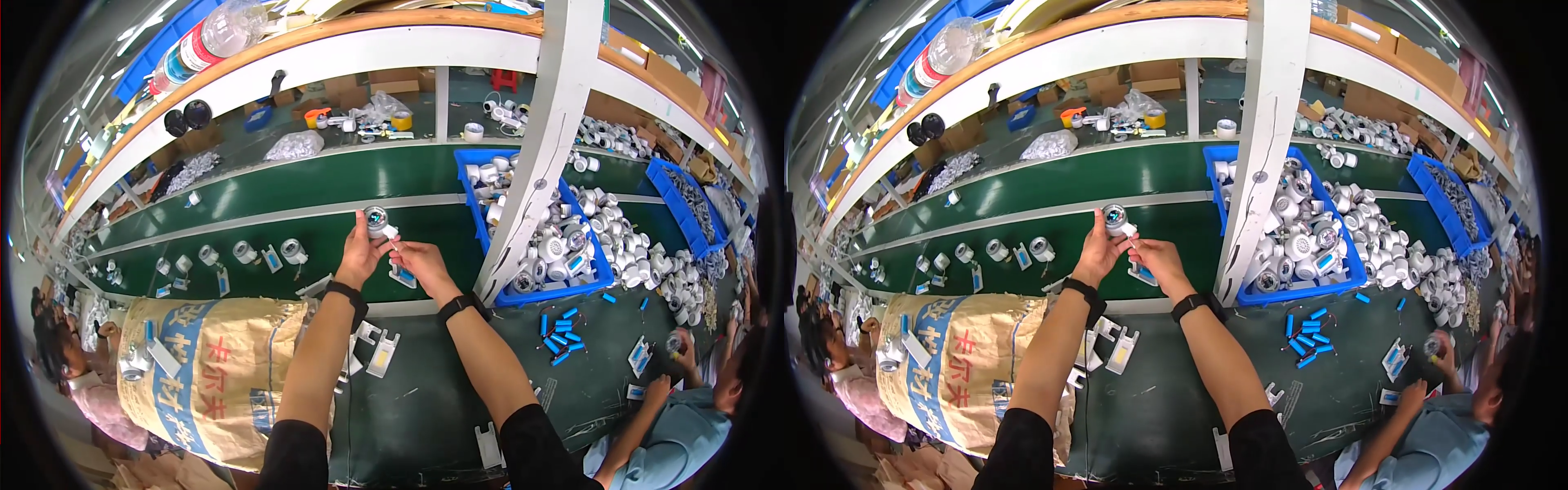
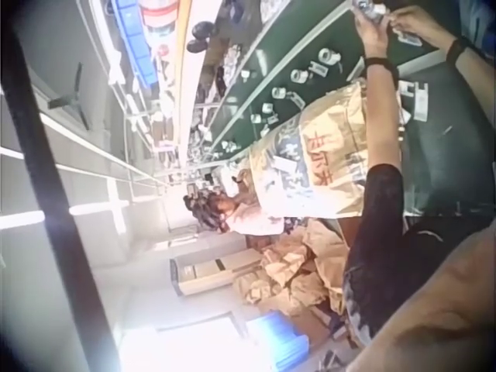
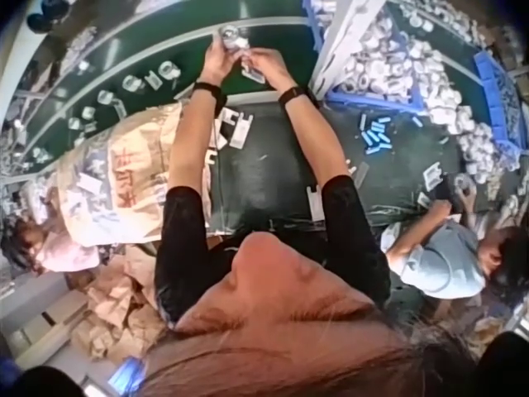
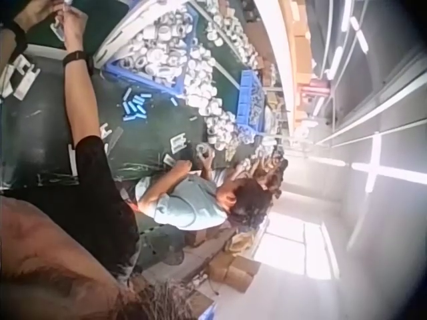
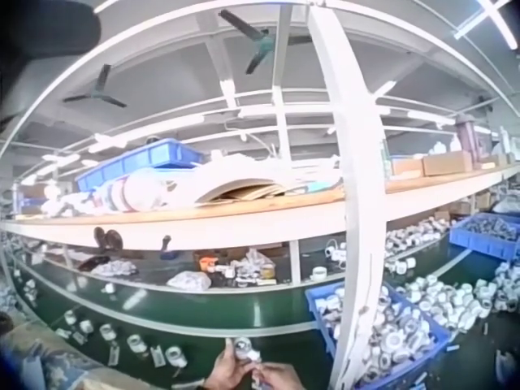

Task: Assembling small electronic components into plastic housings on a factory production line.

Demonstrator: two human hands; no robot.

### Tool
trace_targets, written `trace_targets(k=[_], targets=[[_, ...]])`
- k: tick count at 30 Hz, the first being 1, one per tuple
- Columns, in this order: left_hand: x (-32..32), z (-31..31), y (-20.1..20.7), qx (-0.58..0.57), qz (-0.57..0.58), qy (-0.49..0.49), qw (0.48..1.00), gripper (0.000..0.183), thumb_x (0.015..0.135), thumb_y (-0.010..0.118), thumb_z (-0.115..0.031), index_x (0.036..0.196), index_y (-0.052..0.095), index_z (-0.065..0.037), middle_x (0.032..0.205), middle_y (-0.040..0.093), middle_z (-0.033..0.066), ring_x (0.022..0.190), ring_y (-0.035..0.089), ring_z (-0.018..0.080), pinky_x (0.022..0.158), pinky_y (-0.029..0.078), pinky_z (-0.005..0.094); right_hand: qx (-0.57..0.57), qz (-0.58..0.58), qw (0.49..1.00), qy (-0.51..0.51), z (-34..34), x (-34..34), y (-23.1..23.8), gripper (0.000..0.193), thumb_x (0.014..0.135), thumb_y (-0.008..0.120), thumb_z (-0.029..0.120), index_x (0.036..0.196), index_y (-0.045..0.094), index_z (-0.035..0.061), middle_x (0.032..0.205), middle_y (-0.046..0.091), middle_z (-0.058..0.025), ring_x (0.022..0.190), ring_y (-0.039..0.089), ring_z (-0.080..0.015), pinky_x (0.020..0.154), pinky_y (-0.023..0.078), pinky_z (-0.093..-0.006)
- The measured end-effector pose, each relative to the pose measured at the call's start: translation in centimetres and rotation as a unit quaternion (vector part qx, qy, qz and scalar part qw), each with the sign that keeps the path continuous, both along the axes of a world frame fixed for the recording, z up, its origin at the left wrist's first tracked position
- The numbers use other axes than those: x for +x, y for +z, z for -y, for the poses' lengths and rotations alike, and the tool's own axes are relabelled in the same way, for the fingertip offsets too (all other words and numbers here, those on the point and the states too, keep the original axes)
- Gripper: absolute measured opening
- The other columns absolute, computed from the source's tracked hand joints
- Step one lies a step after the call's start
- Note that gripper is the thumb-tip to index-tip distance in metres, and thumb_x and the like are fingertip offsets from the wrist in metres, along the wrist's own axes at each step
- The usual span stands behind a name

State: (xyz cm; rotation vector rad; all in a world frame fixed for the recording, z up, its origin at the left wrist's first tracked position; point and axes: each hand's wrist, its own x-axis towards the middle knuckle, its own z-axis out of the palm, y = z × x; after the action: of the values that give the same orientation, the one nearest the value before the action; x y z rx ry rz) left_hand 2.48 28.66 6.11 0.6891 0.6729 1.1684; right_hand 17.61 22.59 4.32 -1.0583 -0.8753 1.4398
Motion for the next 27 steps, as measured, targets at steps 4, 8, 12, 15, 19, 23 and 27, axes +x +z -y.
trace_targets(k=[4, 8, 12, 15, 19, 23, 27], targets=[[-0.3, -0.3, 0.0, -0.001, 0.004, 0.004, 1.000, 0.070, 0.099, 0.051, -0.059, 0.130, 0.048, 0.003, 0.118, 0.060, 0.0180, 0.105, 0.066, 0.0379, 0.088, 0.061, 0.0505, 0.002, 0.002, 1.000, 0.007, 0.0, -0.3, 0.4, 0.031, 0.099, 0.066, 0.019, 0.115, 0.069, -0.0065, 0.103, 0.070, -0.0102, 0.092, 0.067, -0.0151, 0.086, 0.054, -0.0267], [-0.7, -0.7, -0.2, 0.003, 0.002, 0.006, 1.000, 0.069, 0.099, 0.051, -0.059, 0.129, 0.049, 0.003, 0.118, 0.060, 0.0183, 0.104, 0.067, 0.0381, 0.087, 0.061, 0.0504, 0.008, 0.013, 1.000, -0.007, -0.6, -0.8, 0.0, 0.030, 0.098, 0.067, 0.020, 0.113, 0.071, -0.0052, 0.096, 0.071, -0.0080, 0.085, 0.067, -0.0129, 0.079, 0.054, -0.0248], [-1.0, -1.1, -0.2, -0.001, 0.003, 0.006, 1.000, 0.069, 0.099, 0.051, -0.059, 0.129, 0.049, 0.003, 0.118, 0.060, 0.0183, 0.104, 0.067, 0.0379, 0.087, 0.061, 0.0502, 0.010, 0.025, 1.000, -0.009, -1.3, -1.2, -0.5, 0.027, 0.099, 0.066, 0.018, 0.115, 0.070, -0.0037, 0.096, 0.071, -0.0083, 0.084, 0.067, -0.0127, 0.080, 0.055, -0.0247], [-1.0, -1.5, -0.3, -0.004, -0.003, 0.017, 1.000, 0.070, 0.099, 0.051, -0.060, 0.129, 0.048, 0.003, 0.119, 0.060, 0.0183, 0.102, 0.067, 0.0370, 0.087, 0.061, 0.0499, 0.009, 0.018, 1.000, 0.001, -1.4, -1.3, -0.4, 0.029, 0.100, 0.065, 0.019, 0.118, 0.070, -0.0026, 0.098, 0.072, -0.0080, 0.084, 0.068, -0.0127, 0.080, 0.054, -0.0251], [-0.7, -3.4, -1.6, -0.034, -0.040, 0.032, 0.998, 0.064, 0.101, 0.049, -0.057, 0.123, 0.053, 0.003, 0.110, 0.064, 0.0162, 0.096, 0.068, 0.0337, 0.082, 0.062, 0.0470, 0.065, 0.244, 0.966, -0.049, 0.2, -0.1, 0.0, 0.031, 0.100, 0.064, 0.020, 0.123, 0.068, -0.0001, 0.100, 0.073, -0.0084, 0.084, 0.067, -0.0140, 0.079, 0.052, -0.0263], [-5.4, -7.6, -9.0, -0.028, -0.344, 0.138, 0.928, 0.071, 0.103, 0.037, -0.062, 0.110, 0.069, 0.001, 0.102, 0.072, 0.0181, 0.089, 0.071, 0.0313, 0.076, 0.056, 0.0427, 0.150, 0.363, 0.920, 0.002, 7.0, 1.5, 4.0, 0.034, 0.098, 0.064, 0.021, 0.127, 0.065, 0.0026, 0.111, 0.071, -0.0139, 0.093, 0.069, -0.0224, 0.084, 0.052, -0.0304], [-7.0, -9.4, -13.0, 0.011, -0.550, 0.175, 0.817, 0.077, 0.103, 0.033, -0.061, 0.112, 0.070, 0.006, 0.106, 0.072, 0.0257, 0.102, 0.068, 0.0404, 0.091, 0.051, 0.0444, 0.154, 0.437, 0.885, 0.050, 18.0, 5.9, 10.1, 0.034, 0.097, 0.066, 0.020, 0.126, 0.065, 0.0022, 0.116, 0.071, -0.0136, 0.103, 0.068, -0.0214, 0.085, 0.052, -0.0318]])
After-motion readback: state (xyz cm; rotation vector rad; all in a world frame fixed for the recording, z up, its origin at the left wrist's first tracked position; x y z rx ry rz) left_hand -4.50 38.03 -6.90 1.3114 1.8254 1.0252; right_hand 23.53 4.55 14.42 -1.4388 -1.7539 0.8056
